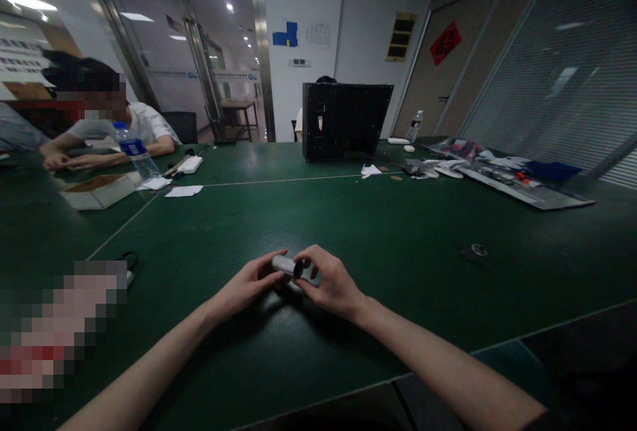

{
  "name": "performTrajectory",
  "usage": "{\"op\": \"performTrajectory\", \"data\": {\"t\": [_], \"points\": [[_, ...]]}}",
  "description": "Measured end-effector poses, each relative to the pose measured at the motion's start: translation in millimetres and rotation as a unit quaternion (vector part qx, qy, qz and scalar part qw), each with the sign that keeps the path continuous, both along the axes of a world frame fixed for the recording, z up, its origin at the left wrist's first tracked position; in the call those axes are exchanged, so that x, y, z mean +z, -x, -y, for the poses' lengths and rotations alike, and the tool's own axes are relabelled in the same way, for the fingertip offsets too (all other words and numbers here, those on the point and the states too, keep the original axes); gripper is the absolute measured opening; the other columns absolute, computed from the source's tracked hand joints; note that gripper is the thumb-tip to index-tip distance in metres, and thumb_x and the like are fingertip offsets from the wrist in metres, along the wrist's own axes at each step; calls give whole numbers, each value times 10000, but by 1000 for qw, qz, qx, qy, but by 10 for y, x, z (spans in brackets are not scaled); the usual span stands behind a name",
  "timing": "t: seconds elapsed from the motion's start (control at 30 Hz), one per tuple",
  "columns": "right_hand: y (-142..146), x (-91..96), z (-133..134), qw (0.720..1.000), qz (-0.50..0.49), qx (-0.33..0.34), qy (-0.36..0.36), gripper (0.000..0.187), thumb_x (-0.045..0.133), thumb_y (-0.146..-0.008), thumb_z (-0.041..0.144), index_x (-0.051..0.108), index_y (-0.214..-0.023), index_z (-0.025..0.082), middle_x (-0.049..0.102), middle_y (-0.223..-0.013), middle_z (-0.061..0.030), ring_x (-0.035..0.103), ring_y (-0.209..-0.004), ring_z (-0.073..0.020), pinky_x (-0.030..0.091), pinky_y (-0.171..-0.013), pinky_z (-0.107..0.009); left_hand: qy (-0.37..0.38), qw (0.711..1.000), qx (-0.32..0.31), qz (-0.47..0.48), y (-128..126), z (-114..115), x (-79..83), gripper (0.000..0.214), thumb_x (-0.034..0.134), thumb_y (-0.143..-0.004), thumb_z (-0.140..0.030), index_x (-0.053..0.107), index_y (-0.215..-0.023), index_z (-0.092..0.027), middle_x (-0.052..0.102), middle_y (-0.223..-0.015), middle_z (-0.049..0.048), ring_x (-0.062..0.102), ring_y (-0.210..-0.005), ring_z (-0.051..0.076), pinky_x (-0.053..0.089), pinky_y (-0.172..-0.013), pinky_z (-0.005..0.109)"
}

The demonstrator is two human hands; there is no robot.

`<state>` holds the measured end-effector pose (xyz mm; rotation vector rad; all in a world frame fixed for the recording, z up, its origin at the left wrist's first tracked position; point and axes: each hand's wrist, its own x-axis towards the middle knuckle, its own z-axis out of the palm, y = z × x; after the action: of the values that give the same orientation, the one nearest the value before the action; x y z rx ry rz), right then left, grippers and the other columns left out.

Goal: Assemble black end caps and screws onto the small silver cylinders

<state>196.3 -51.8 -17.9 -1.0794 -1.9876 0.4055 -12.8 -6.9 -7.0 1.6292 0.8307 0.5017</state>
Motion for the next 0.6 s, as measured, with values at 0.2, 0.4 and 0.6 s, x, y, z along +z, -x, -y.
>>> {"op": "performTrajectory", "data": {"t": [0.2,0.4,0.6], "points": [[5,-32,-16,1000,11,-8,6,276,634,-758,166,522,-1007,203,568,-931,-37,550,-819,-158,458,-715,-285,-10,1000,8,-11,-11,26,71,533,516,-874,-268,357,-1371,-161,534,-1266,106,536,-1116,223,431,-961,381],[6,-15,-13,999,17,-15,23,270,631,-750,157,527,-995,203,573,-930,-35,546,-803,-157,456,-699,-280,-35,999,5,-28,-16,-7,17,564,508,-884,-304,322,-1390,-141,574,-1163,104,578,-992,210,464,-885,366],[17,-47,-31,998,35,-16,56,326,646,-731,158,536,-1035,199,597,-969,-43,558,-858,-168,451,-753,-296,-166,980,3,-105,37,-54,-83,569,496,-894,-348,318,-1401,-159,595,-1159,89,581,-999,219,452,-887,372]]}}
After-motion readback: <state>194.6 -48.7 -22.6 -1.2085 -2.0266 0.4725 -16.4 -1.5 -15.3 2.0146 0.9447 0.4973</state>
